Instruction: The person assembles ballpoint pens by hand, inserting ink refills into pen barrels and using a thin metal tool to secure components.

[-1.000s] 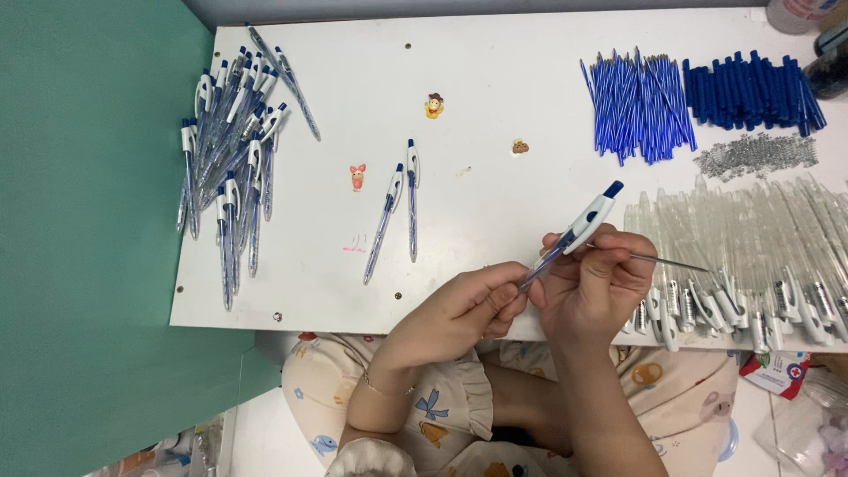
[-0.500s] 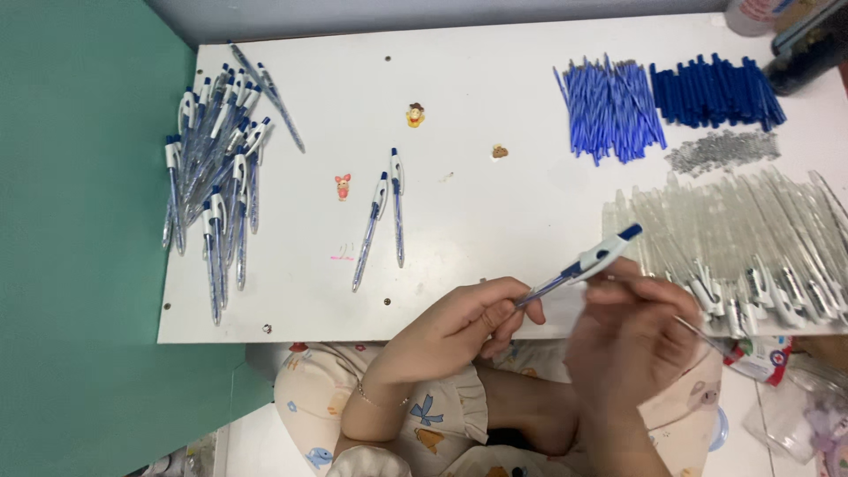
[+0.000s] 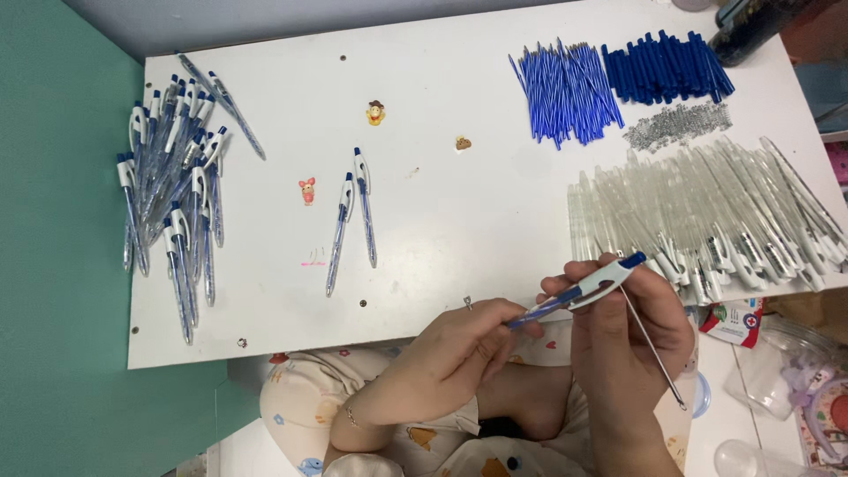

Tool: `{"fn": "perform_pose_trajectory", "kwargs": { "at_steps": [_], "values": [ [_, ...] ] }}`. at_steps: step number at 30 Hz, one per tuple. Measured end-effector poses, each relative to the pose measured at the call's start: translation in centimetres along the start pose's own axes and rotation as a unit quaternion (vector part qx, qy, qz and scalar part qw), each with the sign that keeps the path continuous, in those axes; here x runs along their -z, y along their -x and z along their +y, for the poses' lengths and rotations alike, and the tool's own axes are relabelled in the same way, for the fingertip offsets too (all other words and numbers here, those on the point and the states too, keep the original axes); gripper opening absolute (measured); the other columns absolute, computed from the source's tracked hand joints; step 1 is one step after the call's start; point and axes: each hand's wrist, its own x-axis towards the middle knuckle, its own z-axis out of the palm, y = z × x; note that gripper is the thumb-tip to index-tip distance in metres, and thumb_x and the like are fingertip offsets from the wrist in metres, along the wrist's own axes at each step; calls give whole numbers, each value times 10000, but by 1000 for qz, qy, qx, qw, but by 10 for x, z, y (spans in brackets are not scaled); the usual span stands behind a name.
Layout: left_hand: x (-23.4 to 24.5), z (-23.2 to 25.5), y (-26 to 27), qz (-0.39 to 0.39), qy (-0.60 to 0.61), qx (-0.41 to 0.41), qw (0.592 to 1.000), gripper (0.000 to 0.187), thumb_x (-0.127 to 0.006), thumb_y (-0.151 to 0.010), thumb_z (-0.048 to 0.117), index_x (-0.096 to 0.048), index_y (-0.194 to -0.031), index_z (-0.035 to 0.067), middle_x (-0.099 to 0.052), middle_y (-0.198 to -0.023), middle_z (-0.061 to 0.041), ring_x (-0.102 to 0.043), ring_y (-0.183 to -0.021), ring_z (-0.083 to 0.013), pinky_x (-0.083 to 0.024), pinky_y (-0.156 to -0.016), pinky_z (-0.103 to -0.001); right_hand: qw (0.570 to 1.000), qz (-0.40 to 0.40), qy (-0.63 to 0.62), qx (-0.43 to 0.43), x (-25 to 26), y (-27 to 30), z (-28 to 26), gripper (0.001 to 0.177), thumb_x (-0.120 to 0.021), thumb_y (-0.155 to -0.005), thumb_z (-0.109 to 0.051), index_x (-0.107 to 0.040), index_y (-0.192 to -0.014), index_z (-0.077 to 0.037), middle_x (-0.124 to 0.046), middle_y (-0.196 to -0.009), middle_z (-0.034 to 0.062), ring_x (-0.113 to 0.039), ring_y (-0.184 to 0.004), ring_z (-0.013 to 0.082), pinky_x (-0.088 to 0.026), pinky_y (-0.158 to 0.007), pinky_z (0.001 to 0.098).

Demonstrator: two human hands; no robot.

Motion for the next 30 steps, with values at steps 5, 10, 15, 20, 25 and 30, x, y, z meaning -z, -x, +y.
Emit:
{"fn": "perform_pose_trajectory", "kwargs": {
  "at_steps": [5,10,15,20,25,30],
  "values": [
    [-9,10,-7,27,-38,-9,999,271,-361,-1103,153,-418,-1350,58,-573,-889,-50,-548,-761,-194,-456,-753,-344,994,19,103,-27,-12,0,-13,96,-656,-1012,-108,-631,-1093,-63,-732,-967,179,-756,-813,259,-667,-807,357],
    [-19,2,-6,38,39,21,998,219,-337,-1118,189,-470,-1235,61,-569,-914,-26,-421,-631,-113,-394,-628,-291,998,36,49,34,1,6,15,259,-647,-1063,-210,-630,-1267,-51,-694,-1073,201,-761,-989,294,-735,-813,443],
    [-32,-11,-8,76,114,-56,989,224,-278,-1133,186,-436,-1149,28,-471,-881,-39,-426,-735,-147,-415,-698,-285,983,46,-155,-93,20,3,25,352,-723,-991,-463,-684,-1099,-131,-619,-760,22,-639,-757,151,-589,-726,338],
    [-32,-12,-8,70,69,-69,993,316,-256,-1137,333,-408,-1180,60,-410,-781,7,-370,-637,-131,-368,-621,-283,985,-24,-149,-86,13,-1,18,297,-665,-1025,-440,-674,-1024,-144,-550,-800,28,-632,-795,189,-612,-756,374],
    [-30,-11,-7,72,45,-56,995,319,-256,-1132,349,-408,-1182,72,-419,-781,-5,-383,-654,-147,-378,-630,-308,986,-1,-126,-106,14,1,21,325,-728,-977,-456,-674,-966,-136,-703,-868,119,-711,-844,275,-575,-578,361],
    [-31,-14,-5,75,-6,-17,997,389,-262,-1109,414,-434,-1226,85,-532,-874,-26,-486,-686,-197,-436,-668,-365,988,-18,-121,-96,15,2,25,313,-724,-972,-462,-668,-942,-156,-666,-866,29,-683,-898,263,-560,-596,325]
  ]
}}
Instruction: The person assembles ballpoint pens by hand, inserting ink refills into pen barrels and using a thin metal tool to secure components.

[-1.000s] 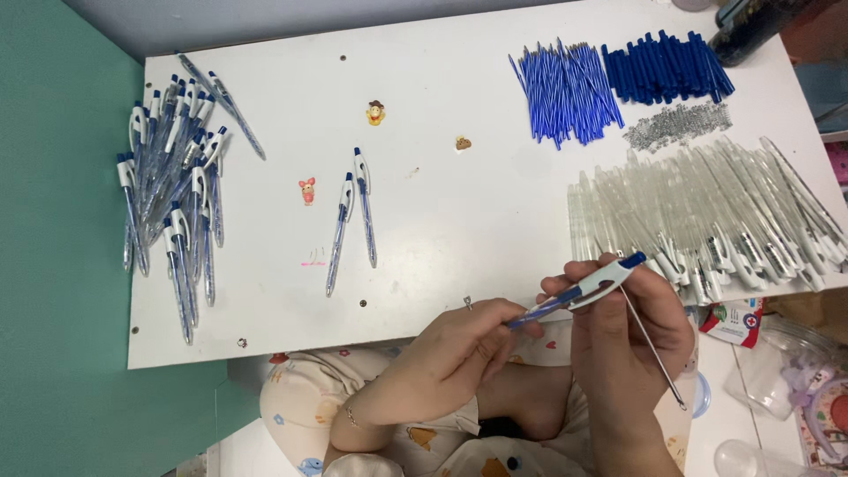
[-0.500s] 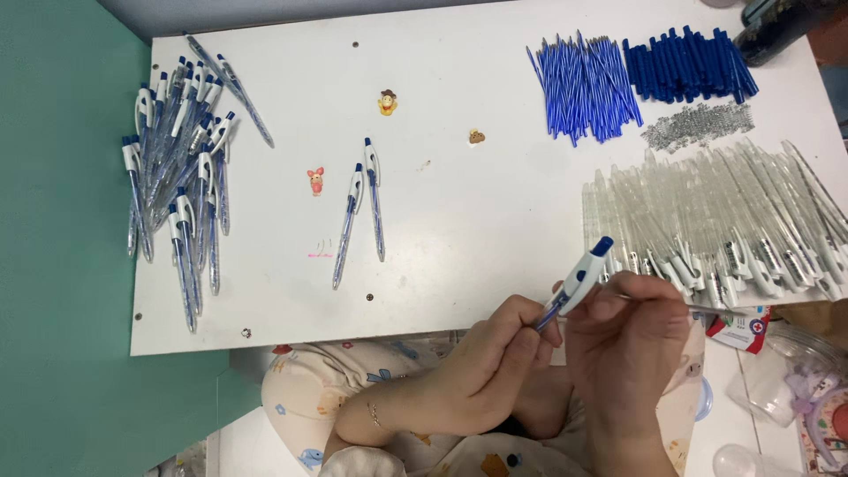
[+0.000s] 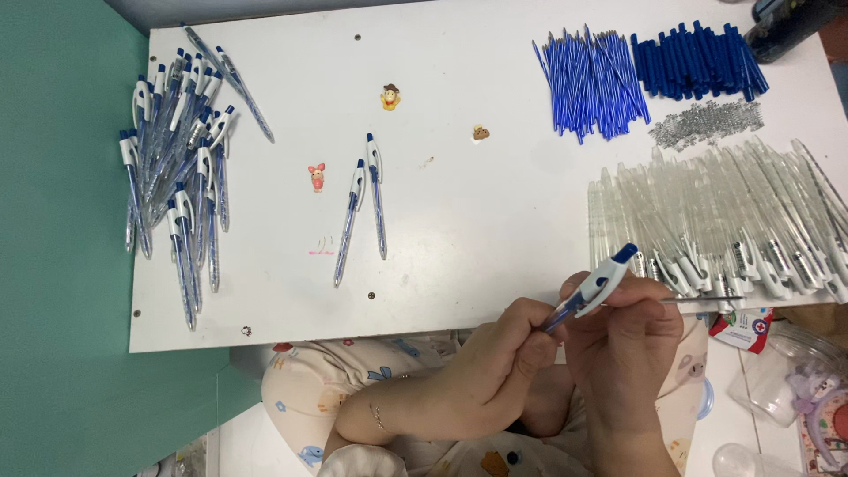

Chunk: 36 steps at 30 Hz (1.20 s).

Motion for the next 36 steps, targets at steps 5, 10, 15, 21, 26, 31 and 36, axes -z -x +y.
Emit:
{"fn": "perform_pose_trajectory", "kwargs": {
  "at_steps": [5,10,15,21,26,31,36],
  "values": [
    [-1,-2,1,8,-5,-20,1000,329,-270,-1130,323,-412,-1298,78,-586,-976,-44,-537,-755,-216,-474,-730,-381,1000,-9,-1,1,-3,-1,-1,304,-688,-998,-460,-659,-973,-158,-681,-877,58,-710,-881,252,-589,-546,323],
    [-5,-7,0,12,-19,-25,999,334,-278,-1123,308,-409,-1292,52,-529,-936,-59,-525,-721,-244,-445,-692,-407,999,-32,-14,15,-4,0,3,218,-672,-1032,-382,-647,-1009,-166,-673,-899,77,-706,-878,253,-599,-527,294],
    [-10,-5,0,-1,-19,6,1000,348,-264,-1105,320,-393,-1253,32,-592,-992,-142,-626,-820,-319,-489,-749,-442,1000,18,4,2,-11,3,3,258,-675,-996,-474,-606,-949,-229,-566,-786,23,-654,-828,194,-492,-426,221],
    [-15,-7,2,-6,-5,2,1000,301,-266,-1110,321,-368,-1221,61,-537,-903,-69,-575,-706,-324,-476,-687,-450,998,3,-58,-21,-25,-1,-1,238,-754,-904,-194,-524,-840,-206,-473,-753,6,-500,-775,159,-356,-461,172],
    [-18,-11,4,4,-17,3,1000,342,-257,-1105,350,-385,-1238,62,-572,-927,-95,-625,-726,-359,-491,-702,-481,999,15,-31,-34,-24,1,-2,307,-791,-910,-402,-537,-854,-240,-548,-783,77,-496,-689,148,-351,-429,169],
    [-17,-9,6,-5,-5,-2,1000,379,-243,-1104,369,-380,-1242,44,-578,-943,-137,-641,-736,-374,-498,-723,-494,999,1,-19,-26,-22,2,-3,359,-797,-910,-410,-498,-851,-221,-523,-785,28,-548,-755,162,-354,-405,168],
    [-9,0,3,1,-6,-1,1000,367,-273,-1108,368,-405,-1267,65,-574,-905,-96,-605,-714,-313,-469,-677,-445,998,-34,-55,10,-15,-2,-7,190,-558,-1093,-442,-605,-1066,-260,-327,-617,-26,-501,-779,188,-438,-576,263]
  ]
}}
